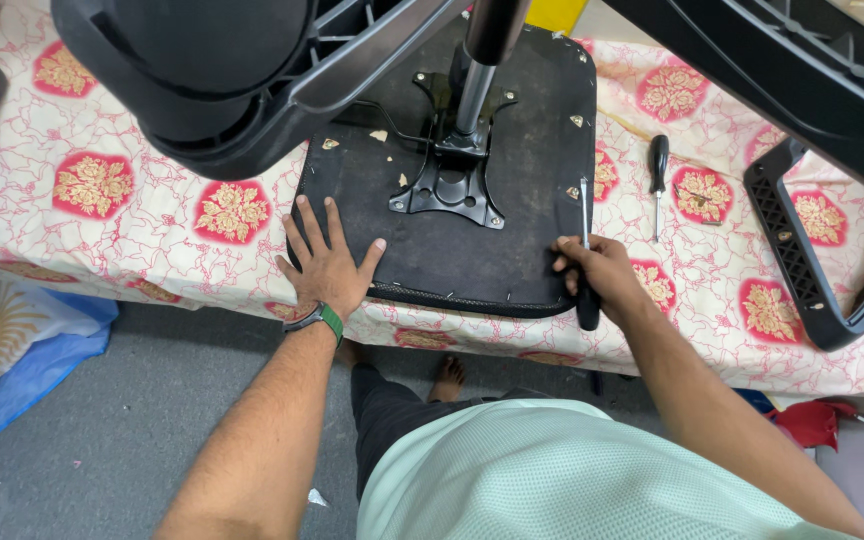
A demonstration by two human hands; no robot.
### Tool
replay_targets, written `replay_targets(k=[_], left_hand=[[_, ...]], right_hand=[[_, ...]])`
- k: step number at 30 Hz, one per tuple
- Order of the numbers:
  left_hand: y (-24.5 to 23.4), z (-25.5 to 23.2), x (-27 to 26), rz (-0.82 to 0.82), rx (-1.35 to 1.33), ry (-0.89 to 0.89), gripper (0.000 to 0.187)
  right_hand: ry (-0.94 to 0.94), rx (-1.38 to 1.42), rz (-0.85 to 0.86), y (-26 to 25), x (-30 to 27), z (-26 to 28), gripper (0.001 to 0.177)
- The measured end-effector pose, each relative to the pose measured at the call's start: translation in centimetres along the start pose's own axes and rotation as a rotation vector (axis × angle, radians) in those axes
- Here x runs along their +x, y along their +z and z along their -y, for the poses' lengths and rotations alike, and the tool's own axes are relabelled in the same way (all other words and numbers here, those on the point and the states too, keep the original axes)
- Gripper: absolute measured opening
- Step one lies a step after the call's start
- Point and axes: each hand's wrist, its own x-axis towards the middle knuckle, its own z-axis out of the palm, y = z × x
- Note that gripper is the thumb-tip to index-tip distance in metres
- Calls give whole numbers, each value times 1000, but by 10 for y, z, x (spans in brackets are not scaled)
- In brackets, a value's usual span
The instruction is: The person uses a screwdriver to tighten screws on the underside of an office chair base, securing the central column to the seat plate. The person repeatedly adjusts the chair and repositions the screwdriver to access different fasteners.
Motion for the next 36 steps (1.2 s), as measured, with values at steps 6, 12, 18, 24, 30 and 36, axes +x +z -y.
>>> replay_targets(k=[6, 12, 18, 24, 30, 36], left_hand=[[-2, 0, 1, 34, -6, -6, 102], [-6, -3, 3, 99, 42, -36, 102], [-4, -4, 4, 79, 60, -59, 102], [-1, -3, 2, 41, 17, -39, 101], [1, -2, -1, -7, 20, -23, 101], [3, -2, 0, 13, -6, -28, 101]], right_hand=[[-192, -204, -589, -78, 29, -9, 25], [-31, -625, -709, -131, 69, -19, 31], [52, -733, -505, -150, 92, -26, 26], [33, 79, -221, -146, 78, 0, 24], [-8, 514, 100, -76, 9, 33, 25], [-82, 541, 260, -7, -25, 68, 26]])
